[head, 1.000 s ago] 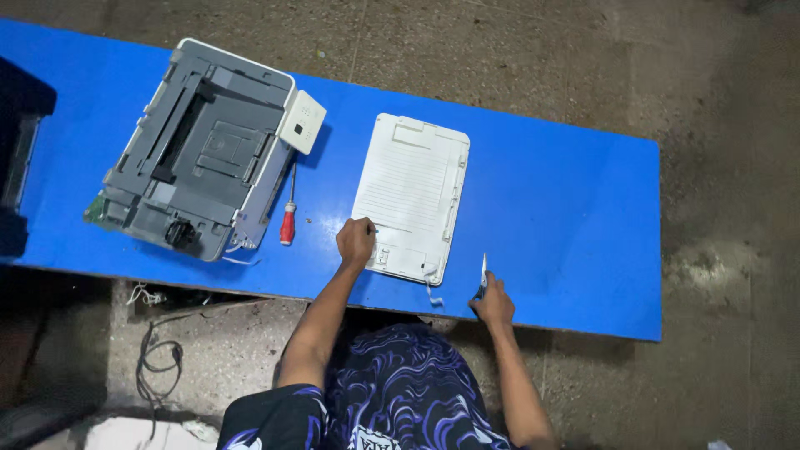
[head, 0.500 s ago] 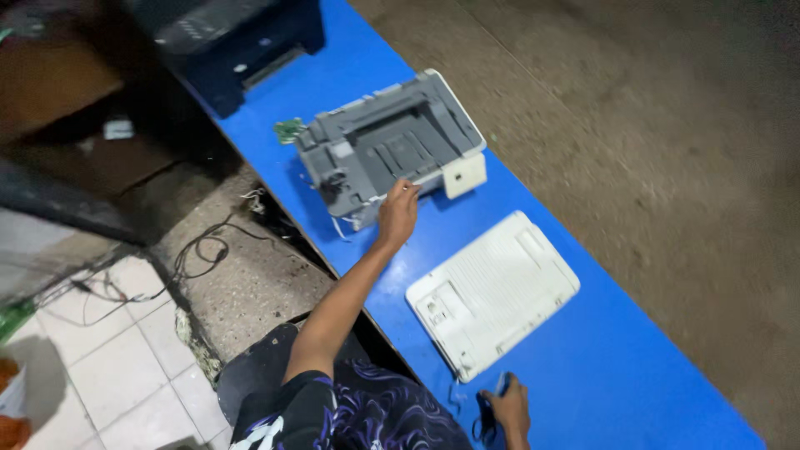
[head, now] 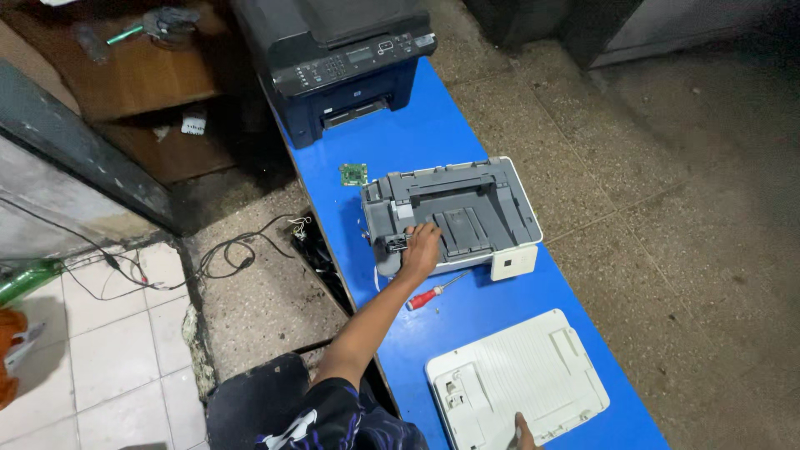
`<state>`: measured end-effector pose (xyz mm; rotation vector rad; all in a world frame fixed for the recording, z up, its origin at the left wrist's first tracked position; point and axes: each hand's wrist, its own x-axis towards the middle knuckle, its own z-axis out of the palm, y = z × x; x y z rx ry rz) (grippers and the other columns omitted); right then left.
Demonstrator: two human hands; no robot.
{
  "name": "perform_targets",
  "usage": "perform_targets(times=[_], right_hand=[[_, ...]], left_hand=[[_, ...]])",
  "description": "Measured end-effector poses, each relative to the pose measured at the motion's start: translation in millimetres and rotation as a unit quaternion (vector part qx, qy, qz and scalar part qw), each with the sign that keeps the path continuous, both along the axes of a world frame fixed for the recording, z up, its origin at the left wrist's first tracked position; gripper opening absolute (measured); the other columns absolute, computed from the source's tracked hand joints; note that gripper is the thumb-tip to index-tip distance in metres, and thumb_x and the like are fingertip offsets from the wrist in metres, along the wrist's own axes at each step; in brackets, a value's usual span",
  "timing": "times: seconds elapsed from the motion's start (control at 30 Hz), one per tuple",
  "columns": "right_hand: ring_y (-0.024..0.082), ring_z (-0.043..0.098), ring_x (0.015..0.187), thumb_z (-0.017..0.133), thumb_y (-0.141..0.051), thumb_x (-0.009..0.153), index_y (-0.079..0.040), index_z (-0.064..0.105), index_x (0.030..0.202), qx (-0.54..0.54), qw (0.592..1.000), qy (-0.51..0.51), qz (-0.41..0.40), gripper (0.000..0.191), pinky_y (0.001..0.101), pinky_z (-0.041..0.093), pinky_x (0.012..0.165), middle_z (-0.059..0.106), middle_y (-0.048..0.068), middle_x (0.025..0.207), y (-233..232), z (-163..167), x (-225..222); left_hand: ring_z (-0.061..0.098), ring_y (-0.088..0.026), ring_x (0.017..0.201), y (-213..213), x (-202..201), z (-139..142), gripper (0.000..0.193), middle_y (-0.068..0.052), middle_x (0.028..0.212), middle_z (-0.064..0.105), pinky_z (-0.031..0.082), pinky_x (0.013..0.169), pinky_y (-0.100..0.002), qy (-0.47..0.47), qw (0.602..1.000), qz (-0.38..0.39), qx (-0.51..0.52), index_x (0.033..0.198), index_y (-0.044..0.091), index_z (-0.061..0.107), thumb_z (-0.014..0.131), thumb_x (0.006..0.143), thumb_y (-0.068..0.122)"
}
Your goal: The person uses scissors to cut a small white strip of material and applies it to the edge of a white printer cover. They then lift and reposition the cover on the printer body, aligning it with the main unit.
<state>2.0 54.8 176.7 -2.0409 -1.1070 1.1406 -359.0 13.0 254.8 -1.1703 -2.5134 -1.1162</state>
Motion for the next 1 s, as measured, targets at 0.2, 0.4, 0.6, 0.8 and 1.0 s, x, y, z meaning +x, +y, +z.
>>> perform_targets(times=[0.2,0.4,0.6,0.8,1.0], right_hand=[[0.03,0.062,0.086,0.097,-0.032,0.067,0.023,0.054,0.113,-0.007,1.0,-0.008,-0.03,0.084,0.0432,0.055,0.076,0.066,0.026,0.11,7,-10,2],[0.03,0.064,0.098,0.098,-0.03,0.064,0.02,0.052,0.122,0.07,0.996,-0.012,-0.047,0.089,0.0418,0.056,0.084,0.064,0.025,0.121,16,-24,8],[0.037,0.054,0.128,0.094,-0.035,0.061,0.017,0.037,0.146,0.066,0.997,0.021,-0.032,0.115,0.0436,0.047,0.107,0.051,0.028,0.146,13,-23,4],[0.055,0.03,0.141,0.089,-0.068,0.061,0.016,0.028,0.151,-0.036,0.976,-0.214,0.005,0.137,0.058,0.029,0.115,0.03,0.04,0.154,8,-21,6],[0.047,0.037,0.144,0.09,-0.067,0.061,0.018,0.038,0.146,-0.044,0.973,-0.216,0.067,0.131,0.0534,0.03,0.121,0.042,0.036,0.151,8,-20,16]], left_hand=[[0.058,-0.032,0.111,10,-11,-17,0.041,-0.015,0.12,0.062,0.041,0.098,-0.046,0.029,0.998,0.043,-0.019,0.109,0.003,0.072,0.064,0.069,-0.002],[0.058,-0.027,0.115,6,49,-34,0.026,-0.009,0.122,0.064,0.041,0.097,-0.047,0.158,0.978,-0.123,0.054,0.106,0.011,0.073,0.071,0.081,0.01],[0.042,-0.04,0.126,-14,167,-92,0.09,-0.023,0.133,0.047,0.036,0.1,-0.055,-0.111,0.927,-0.251,-0.257,0.141,-0.001,0.044,0.084,0.074,0.044],[0.041,-0.042,0.13,-3,191,-104,0.128,-0.027,0.141,0.043,0.039,0.104,-0.059,-0.162,0.897,-0.234,-0.339,0.158,-0.007,0.024,0.088,0.067,0.057],[0.037,-0.039,0.138,10,196,-81,0.118,-0.021,0.145,0.042,0.038,0.106,-0.061,-0.324,0.857,-0.13,-0.378,0.149,-0.001,0.041,0.084,0.063,0.067]])
